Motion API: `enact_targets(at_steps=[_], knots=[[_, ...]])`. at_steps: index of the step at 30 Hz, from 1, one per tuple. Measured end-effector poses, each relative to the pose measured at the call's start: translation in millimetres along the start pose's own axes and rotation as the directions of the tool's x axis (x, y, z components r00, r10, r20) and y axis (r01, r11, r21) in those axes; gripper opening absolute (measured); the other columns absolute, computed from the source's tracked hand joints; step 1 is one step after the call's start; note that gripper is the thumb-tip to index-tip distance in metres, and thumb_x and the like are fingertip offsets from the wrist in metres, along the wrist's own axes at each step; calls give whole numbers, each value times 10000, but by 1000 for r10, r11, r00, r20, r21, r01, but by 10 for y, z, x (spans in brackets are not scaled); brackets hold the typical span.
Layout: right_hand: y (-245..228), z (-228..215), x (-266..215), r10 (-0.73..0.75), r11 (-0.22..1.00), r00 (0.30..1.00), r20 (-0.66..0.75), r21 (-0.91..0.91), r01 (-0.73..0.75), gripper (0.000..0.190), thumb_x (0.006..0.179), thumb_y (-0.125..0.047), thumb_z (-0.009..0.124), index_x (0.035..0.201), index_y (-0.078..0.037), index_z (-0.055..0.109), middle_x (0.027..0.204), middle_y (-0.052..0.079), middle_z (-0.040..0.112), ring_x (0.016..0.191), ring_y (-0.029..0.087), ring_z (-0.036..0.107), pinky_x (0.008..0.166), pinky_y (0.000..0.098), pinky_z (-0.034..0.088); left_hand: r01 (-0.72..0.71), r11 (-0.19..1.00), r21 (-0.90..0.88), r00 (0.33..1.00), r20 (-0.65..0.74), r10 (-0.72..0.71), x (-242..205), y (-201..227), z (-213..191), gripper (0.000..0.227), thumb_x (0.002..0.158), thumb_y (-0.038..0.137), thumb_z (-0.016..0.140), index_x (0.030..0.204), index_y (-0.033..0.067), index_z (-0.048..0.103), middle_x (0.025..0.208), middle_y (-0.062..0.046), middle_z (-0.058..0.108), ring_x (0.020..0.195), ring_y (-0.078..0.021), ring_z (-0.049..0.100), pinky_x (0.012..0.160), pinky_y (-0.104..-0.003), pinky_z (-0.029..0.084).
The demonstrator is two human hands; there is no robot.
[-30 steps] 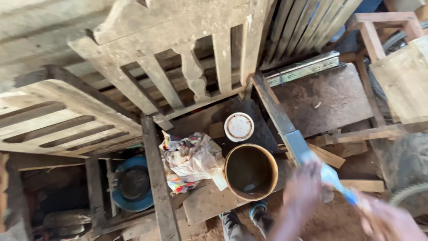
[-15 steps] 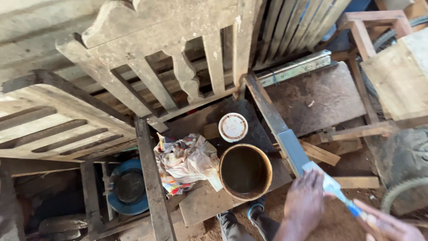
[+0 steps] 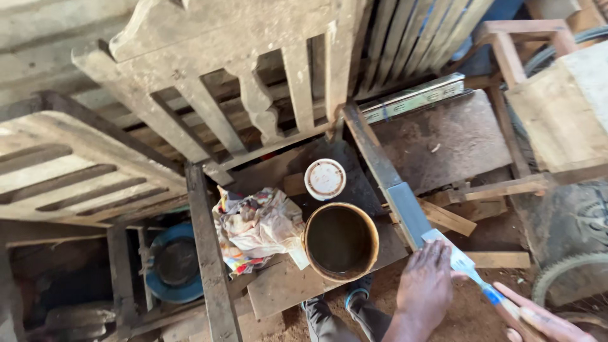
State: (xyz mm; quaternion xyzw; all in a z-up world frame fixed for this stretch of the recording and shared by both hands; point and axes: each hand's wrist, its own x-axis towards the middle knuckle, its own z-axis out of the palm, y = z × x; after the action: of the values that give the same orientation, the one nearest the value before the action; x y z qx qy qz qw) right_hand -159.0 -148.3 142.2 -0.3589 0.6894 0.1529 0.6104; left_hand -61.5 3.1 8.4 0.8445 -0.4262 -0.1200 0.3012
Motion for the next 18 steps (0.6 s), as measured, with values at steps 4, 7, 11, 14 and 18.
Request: enact_targets(at_steps=[4,7,11,14,18], knots=[[-262,241,142,-278,929,939,202,-192,316,516,1002,-356,546,1481,-163,554,732,-4,496,507,96,396,411,273,307,110,976,-189,991,100,-92,391,-339,-8,797,820,319,646,1496,-25,401,1535,-226,435,1421,-351,422,1169,-450,333],[-579,516,242,-300,919,922,246,-185,348,533,972,-346,532,1484,-207,581,726,-2,489,495,68,350,394,243,232,12,989,-151,993,-111,-29,782,-730,-158,364,1053,261,560,1371,90,594,1558,-147,552,1447,-306,542,1185,-425,453],[-534,325,404,-346,902,854,389,-113,417,545,1009,-329,586,1545,-242,542,815,8,572,542,57,392,421,243,308,72,974,-216,995,-45,-83,737,-625,-241,528,1004,242,548,1464,-14,514,1517,-197,507,1381,-360,507,1111,-461,432],[22,-182,469,-379,880,918,120,-261,397,544,1008,-290,560,1497,-52,567,1038,30,658,672,126,486,614,278,457,-32,999,20,979,204,27,275,-159,-124,184,1001,255,520,1114,235,664,1551,-145,488,1464,-317,447,1194,-449,362],[118,-412,561,-131,990,988,86,63,126,565,986,-107,429,1540,2,454,1188,139,674,865,161,606,732,307,463,-14,999,43,1000,-6,14,109,44,-101,569,997,196,487,1518,-30,442,1570,-195,444,1445,-313,430,1192,-422,333]])
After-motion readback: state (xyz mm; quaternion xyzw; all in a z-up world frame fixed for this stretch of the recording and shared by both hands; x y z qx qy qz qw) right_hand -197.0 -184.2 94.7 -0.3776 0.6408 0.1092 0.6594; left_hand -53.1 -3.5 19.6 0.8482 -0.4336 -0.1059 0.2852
